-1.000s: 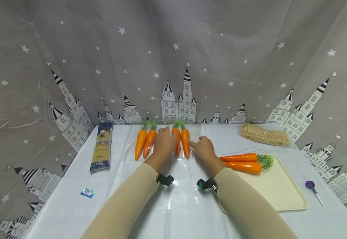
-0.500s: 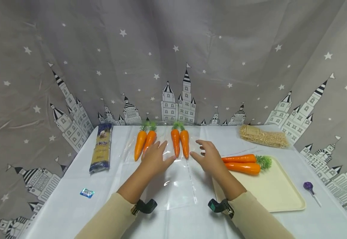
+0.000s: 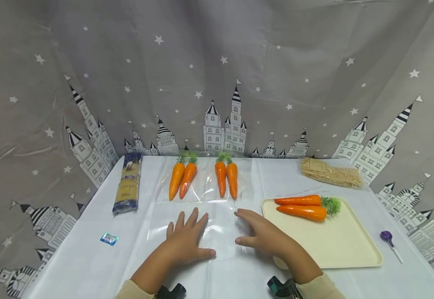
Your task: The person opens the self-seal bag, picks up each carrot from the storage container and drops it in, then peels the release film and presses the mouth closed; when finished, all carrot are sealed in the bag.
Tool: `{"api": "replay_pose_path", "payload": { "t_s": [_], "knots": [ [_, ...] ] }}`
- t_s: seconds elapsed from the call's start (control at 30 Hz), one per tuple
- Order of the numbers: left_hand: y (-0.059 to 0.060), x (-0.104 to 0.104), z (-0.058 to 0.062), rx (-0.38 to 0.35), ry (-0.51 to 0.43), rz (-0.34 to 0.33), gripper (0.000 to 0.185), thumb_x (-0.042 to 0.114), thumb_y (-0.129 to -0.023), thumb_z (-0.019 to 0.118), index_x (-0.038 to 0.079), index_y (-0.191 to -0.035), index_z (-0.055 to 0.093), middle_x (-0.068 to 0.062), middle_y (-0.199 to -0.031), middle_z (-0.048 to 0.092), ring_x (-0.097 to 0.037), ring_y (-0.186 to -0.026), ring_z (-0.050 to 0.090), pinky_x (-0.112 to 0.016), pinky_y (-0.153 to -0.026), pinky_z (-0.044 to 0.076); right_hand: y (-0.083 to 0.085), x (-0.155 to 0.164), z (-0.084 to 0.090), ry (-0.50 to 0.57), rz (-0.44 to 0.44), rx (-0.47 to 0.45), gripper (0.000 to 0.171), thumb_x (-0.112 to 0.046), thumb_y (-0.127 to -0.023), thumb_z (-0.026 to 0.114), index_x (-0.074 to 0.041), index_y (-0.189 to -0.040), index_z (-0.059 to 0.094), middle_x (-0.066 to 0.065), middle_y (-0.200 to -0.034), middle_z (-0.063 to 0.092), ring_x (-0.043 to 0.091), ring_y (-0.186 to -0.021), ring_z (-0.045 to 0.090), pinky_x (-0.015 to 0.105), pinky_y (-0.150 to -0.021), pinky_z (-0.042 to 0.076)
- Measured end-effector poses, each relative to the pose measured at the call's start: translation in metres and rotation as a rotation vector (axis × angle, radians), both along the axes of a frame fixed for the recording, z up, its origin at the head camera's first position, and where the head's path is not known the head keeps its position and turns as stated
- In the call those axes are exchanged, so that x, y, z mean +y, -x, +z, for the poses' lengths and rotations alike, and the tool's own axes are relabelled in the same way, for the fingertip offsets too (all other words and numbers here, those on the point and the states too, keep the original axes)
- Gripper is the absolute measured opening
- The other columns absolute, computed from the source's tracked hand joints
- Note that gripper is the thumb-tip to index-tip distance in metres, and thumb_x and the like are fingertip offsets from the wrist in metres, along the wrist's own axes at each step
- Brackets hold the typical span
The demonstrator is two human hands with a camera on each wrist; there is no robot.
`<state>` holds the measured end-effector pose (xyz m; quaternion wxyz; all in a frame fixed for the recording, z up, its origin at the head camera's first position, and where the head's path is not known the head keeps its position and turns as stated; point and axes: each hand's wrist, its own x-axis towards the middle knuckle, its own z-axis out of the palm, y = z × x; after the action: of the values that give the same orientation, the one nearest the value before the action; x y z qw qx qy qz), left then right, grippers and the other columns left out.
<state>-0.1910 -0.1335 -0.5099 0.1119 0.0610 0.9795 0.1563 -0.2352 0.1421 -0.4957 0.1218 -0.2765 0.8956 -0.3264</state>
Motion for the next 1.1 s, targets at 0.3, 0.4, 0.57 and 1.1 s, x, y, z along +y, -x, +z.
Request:
{"api": "replay_pose_path", "payload": {
  "t_s": [0.3,0.4,0.57,1.1],
  "knots": [
    [-0.003,-0.009,-0.007,-0.023,0.057,-0.048,0.119,0.086,-0.062,0.079,0.035,-0.162,0.039,-0.007,-0.175,0.021,-0.052,-0.159,0.01,-0.084,-0.116,0.008,-0.008,-0.011,-0.017,-0.293,0.081,0.06,0.088,-0.058,-0.089,0.077,-0.024,-0.162,0.04,-0.001,-0.173,0.03,0.031,-0.161,0.023,0.059,-0.125,0.028],
    [-0.003,-0.01,-0.005,-0.025,0.072,-0.048,0.119,0.088,-0.06,0.078,0.038,-0.161,0.04,-0.005,-0.175,0.021,-0.05,-0.159,0.012,-0.085,-0.114,0.005,-0.008,-0.012,-0.019,-0.341,0.097,0.079,0.085,-0.059,-0.091,0.073,-0.027,-0.162,0.04,-0.003,-0.172,0.031,0.03,-0.161,0.023,0.059,-0.125,0.029],
    [-0.001,-0.002,0.0,0.004,0.013,-0.054,0.112,0.091,-0.067,0.069,0.039,-0.161,0.039,-0.004,-0.177,0.015,-0.05,-0.159,0.009,-0.086,-0.114,0.001,-0.009,-0.008,-0.019,-0.376,0.11,0.116,0.085,-0.062,-0.091,0.071,-0.028,-0.162,0.039,-0.004,-0.171,0.033,0.031,-0.161,0.024,0.061,-0.124,0.03],
    [0.004,0.016,-0.004,0.085,-0.028,-0.101,0.093,0.074,-0.085,0.069,0.032,-0.162,0.039,0.0,-0.175,0.022,-0.049,-0.159,0.013,-0.082,-0.117,0.007,-0.009,-0.006,-0.018,-0.358,0.138,0.137,0.082,-0.062,-0.093,0.07,-0.03,-0.162,0.04,-0.005,-0.171,0.032,0.03,-0.161,0.024,0.061,-0.123,0.031]
  ]
}}
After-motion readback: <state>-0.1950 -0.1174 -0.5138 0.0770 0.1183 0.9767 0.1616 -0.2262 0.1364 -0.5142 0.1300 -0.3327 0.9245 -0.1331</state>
